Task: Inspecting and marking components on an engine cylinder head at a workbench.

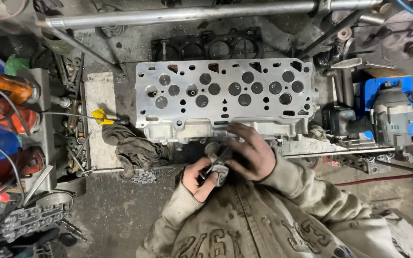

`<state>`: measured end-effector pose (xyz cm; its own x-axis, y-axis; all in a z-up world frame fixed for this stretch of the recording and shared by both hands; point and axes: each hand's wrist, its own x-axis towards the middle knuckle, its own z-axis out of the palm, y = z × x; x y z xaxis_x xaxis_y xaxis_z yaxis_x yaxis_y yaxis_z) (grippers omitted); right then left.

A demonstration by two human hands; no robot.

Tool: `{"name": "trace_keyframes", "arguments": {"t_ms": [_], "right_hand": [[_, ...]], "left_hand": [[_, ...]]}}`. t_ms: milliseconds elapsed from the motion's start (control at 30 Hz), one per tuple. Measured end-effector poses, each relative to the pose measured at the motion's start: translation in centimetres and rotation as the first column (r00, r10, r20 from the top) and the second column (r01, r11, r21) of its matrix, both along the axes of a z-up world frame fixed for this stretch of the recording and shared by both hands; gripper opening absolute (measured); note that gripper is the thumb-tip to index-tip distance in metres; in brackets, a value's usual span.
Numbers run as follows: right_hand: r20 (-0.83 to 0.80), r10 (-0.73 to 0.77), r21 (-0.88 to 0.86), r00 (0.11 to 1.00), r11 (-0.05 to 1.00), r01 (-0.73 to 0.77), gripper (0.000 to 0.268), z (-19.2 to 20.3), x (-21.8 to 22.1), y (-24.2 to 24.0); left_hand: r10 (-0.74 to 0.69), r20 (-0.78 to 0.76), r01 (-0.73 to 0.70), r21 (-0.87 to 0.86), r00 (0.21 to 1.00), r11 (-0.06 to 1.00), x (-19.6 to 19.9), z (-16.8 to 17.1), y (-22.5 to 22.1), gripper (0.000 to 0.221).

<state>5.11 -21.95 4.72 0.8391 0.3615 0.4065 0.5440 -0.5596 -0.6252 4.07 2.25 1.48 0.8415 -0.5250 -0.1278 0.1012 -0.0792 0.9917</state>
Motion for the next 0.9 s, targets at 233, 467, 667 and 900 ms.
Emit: {"name": "trace_keyframes", "arguments": {"t_ms": [233, 467, 667, 900], "right_hand": [[0.225, 0.175, -0.285, 0.959, 0.953, -0.107, 0.05, -0.8, -0.7, -0.1], [-0.014, 0.094, -0.088, 0.996, 0.992, -0.095, 0.042, -3.0, -2.9, -2.3], [-0.362, 0.222, 0.134, 0.905, 0.973, -0.186, 0.033, -4.3, -5.7, -0.9], [-0.324, 0.182, 0.035, 0.928, 0.983, -0.18, 0.027, -6.0, -6.3, 0.2]], "left_hand": [[0.036, 0.059, -0.05, 0.265, 0.998, 0.963, -1.2, 1.5, -1.0, 0.028], [-0.119, -0.169, 0.167, 0.309, 0.978, 0.936, -1.7, 2.7, 0.3, 0.034], [0.011, -0.034, -0.003, 0.222, 0.999, 0.975, -3.2, 1.6, 0.7, 0.023], [0.155, -0.312, -0.16, 0.009, 0.937, 0.987, -4.6, -1.2, 0.9, 0.017]]}}
